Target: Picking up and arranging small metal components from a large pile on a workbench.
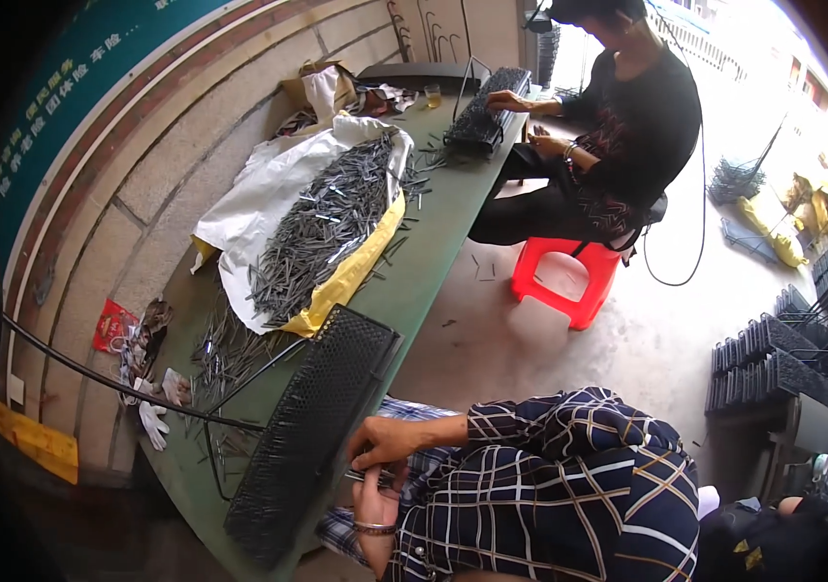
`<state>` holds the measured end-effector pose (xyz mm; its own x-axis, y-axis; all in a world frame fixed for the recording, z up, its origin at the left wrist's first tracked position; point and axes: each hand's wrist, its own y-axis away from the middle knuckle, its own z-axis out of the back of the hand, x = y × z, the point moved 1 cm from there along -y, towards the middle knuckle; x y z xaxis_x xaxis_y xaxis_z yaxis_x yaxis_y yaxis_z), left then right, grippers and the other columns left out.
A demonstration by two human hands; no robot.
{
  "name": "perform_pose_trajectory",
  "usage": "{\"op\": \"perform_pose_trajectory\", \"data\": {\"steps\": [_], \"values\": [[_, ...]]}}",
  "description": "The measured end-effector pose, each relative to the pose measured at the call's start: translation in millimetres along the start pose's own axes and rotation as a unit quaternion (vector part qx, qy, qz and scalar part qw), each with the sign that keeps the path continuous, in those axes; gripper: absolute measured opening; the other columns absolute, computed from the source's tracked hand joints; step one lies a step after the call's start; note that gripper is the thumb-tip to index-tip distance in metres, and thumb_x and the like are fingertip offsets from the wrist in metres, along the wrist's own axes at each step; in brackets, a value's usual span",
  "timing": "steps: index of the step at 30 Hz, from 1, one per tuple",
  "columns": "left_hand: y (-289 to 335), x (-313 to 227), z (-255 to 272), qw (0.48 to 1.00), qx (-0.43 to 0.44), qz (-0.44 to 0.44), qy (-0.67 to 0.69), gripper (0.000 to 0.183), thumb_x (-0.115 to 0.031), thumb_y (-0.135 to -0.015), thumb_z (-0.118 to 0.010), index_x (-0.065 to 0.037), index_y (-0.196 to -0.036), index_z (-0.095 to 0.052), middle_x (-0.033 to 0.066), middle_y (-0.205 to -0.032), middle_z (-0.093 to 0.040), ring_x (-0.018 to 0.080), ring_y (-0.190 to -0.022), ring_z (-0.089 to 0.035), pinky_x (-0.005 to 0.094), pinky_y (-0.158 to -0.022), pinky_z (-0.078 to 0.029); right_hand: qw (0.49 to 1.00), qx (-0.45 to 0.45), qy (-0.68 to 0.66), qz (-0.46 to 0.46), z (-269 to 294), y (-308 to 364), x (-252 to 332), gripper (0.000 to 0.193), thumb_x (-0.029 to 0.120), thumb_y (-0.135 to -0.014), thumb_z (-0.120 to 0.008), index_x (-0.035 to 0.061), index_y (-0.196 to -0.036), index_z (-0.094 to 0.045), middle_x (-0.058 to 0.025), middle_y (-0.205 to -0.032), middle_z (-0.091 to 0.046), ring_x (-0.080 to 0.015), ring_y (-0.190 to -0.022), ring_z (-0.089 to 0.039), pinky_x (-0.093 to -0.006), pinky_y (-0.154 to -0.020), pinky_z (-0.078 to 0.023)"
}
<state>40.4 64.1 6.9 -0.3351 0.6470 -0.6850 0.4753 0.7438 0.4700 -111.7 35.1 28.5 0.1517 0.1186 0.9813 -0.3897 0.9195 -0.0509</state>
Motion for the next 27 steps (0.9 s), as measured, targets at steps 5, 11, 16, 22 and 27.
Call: {"op": "perform_pose_trajectory", "data": {"steps": [5,11,16,22,27], "values": [[5.9,-1.9,-4.5,1.0,-0.003,0.001,0.004,0.024,-0.013,-0.093,-0.05,-0.002,-0.114,-0.05,0.0109,-0.101,-0.061,0.0232,-0.092,-0.063,0.0333,-0.075,-0.055,0.998,0.0,-0.053,-0.032,5.1,1.3,-9.8,0.025,0.019,-0.082,-0.065,-0.0008,-0.097,-0.065,-0.0101,-0.085,-0.068,-0.0145,-0.076,-0.063,-0.0266,-0.067,-0.05],[6.0,1.1,-5.9,1.0,0.0,-0.021,0.003,0.023,-0.015,-0.093,-0.05,-0.002,-0.112,-0.052,0.0096,-0.098,-0.062,0.0202,-0.088,-0.062,0.0304,-0.075,-0.054,0.996,-0.043,-0.082,-0.019,5.3,5.8,-13.4,0.02,0.014,-0.08,-0.065,-0.0021,-0.092,-0.066,-0.0098,-0.078,-0.067,-0.0142,-0.07,-0.062,-0.027,-0.065,-0.05],[6.4,5.2,-0.2,1.0,-0.011,-0.021,0.012,0.023,-0.016,-0.093,-0.05,-0.003,-0.112,-0.051,0.0094,-0.098,-0.062,0.0206,-0.087,-0.063,0.0316,-0.075,-0.054,0.995,-0.044,-0.09,-0.012,2.5,4.7,-19.1,0.02,0.013,-0.081,-0.063,-0.0031,-0.093,-0.065,-0.0104,-0.08,-0.067,-0.014,-0.072,-0.062,-0.0272,-0.066,-0.05],[3.8,4.3,3.1,0.999,-0.021,-0.017,0.018,0.022,-0.015,-0.094,-0.05,-0.004,-0.113,-0.051,0.01,-0.099,-0.062,0.0212,-0.088,-0.063,0.0336,-0.075,-0.054,0.994,-0.023,-0.086,-0.056,2.9,2.1,-19.3,0.026,0.018,-0.083,-0.063,-0.0009,-0.101,-0.065,-0.0117,-0.088,-0.068,-0.0148,-0.079,-0.063,-0.0262,-0.071,-0.05],[0.0,2.5,-2.0,1.0,-0.014,-0.021,0.019,0.023,-0.014,-0.093,-0.05,-0.006,-0.115,-0.05,0.0088,-0.102,-0.061,0.0214,-0.09,-0.062,0.0339,-0.076,-0.054,0.993,-0.023,-0.059,-0.102,3.6,3.8,-28.2,0.027,0.022,-0.083,-0.065,-0.002,-0.094,-0.065,-0.0091,-0.08,-0.067,-0.0128,-0.071,-0.061,-0.0261,-0.064,-0.049]]}}
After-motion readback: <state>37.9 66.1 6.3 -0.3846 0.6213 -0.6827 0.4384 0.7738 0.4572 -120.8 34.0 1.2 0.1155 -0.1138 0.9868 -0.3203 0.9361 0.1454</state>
